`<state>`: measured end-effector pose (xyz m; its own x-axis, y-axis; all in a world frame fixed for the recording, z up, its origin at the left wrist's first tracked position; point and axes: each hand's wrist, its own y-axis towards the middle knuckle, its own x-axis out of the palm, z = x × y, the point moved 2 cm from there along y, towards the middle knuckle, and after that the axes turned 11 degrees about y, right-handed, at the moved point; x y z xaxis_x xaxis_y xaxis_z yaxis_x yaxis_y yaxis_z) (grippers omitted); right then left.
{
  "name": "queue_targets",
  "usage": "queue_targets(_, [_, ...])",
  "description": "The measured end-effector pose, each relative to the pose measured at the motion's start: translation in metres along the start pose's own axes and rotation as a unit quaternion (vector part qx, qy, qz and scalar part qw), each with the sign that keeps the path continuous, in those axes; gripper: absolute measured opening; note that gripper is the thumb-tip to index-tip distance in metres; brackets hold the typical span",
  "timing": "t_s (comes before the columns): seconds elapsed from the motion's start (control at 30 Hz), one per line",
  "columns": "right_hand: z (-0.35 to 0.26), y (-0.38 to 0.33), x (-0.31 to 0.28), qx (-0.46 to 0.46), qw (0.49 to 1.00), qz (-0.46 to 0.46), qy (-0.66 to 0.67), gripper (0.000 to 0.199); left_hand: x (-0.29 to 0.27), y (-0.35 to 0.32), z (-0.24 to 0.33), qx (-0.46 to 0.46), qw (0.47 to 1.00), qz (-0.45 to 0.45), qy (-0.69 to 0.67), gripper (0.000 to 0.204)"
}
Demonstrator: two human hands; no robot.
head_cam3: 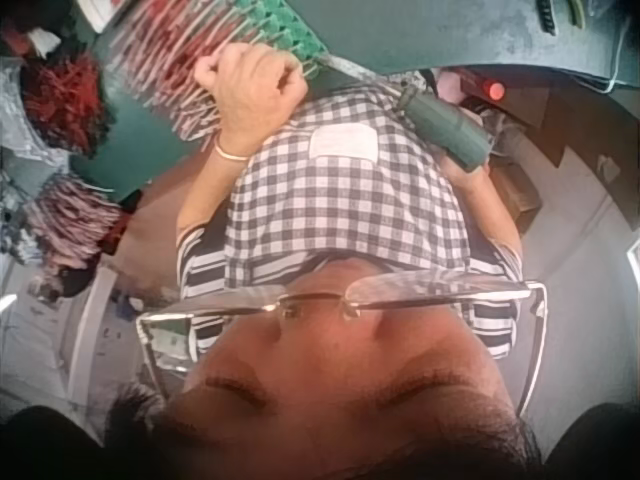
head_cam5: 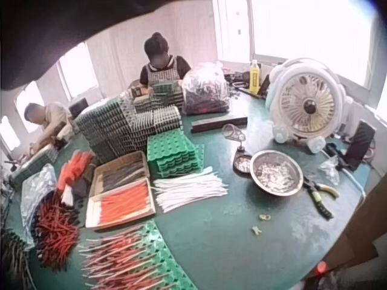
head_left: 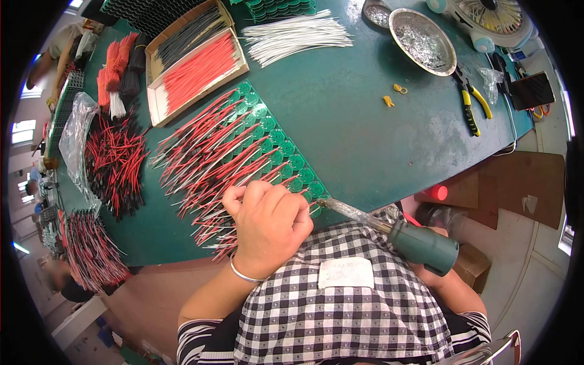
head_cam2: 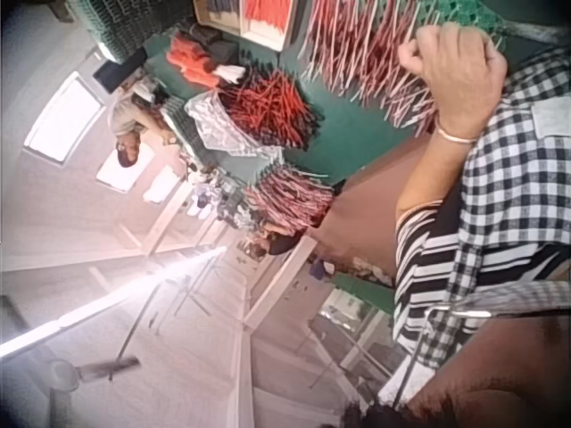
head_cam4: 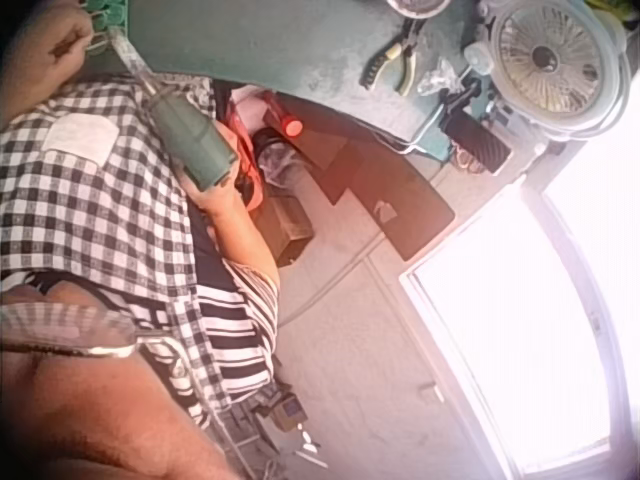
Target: The person solders wires onto circuit boards by holding the wires against the boards by hand and applying a soldering tool to the connection points.
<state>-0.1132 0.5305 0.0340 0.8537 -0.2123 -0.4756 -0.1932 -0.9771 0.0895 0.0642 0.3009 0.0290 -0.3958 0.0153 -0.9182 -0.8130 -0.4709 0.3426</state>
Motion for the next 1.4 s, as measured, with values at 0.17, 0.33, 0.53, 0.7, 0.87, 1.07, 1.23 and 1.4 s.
queue_targets(0.17, [-0.002, -0.001, -0.001, 0.014, 1.0, 0.006, -0.003, 0.024, 0.001, -0.001, 0.0, 0.002, 1.0, 0.006, -0.004, 0.017])
queue_targets(0.33, [-0.005, 0.002, -0.001, 0.004, 1.0, 0.002, -0.009, 0.024, -0.002, 0.002, 0.003, -0.008, 1.0, -0.001, -0.003, 0.015])
queue_targets(0.53, [-0.003, 0.002, -0.001, 0.02, 0.999, -0.018, 0.022, 0.023, -0.002, 0.001, 0.002, -0.009, 1.0, 0.001, -0.004, 0.015])
queue_targets(0.7, [-0.005, 0.004, -0.004, 0.0, 1.0, -0.009, -0.013, 0.023, 0.0, 0.0, -0.001, 0.003, 1.0, 0.006, -0.002, 0.017])
queue_targets(0.87, [0.012, -0.004, -0.004, 0.146, 0.941, 0.188, 0.24, 0.031, -0.001, 0.0, 0.001, 0.0, 1.0, 0.002, -0.002, 0.017])
queue_targets(1.07, [0.012, 0.047, -0.048, 0.013, 0.909, 0.4, 0.119, 0.042, 0.0, -0.001, 0.001, 0.001, 1.0, 0.009, -0.003, 0.017])
queue_targets(1.23, [0.023, 0.031, -0.042, 0.029, 0.927, 0.333, 0.173, 0.038, -0.004, 0.001, 0.003, -0.012, 1.0, 0.008, -0.001, 0.014])
queue_targets(1.4, [0.024, -0.015, -0.012, 0.089, 0.973, 0.077, 0.197, 0.041, -0.001, 0.001, 0.0, -0.006, 1.0, 0.004, 0.0, 0.016])
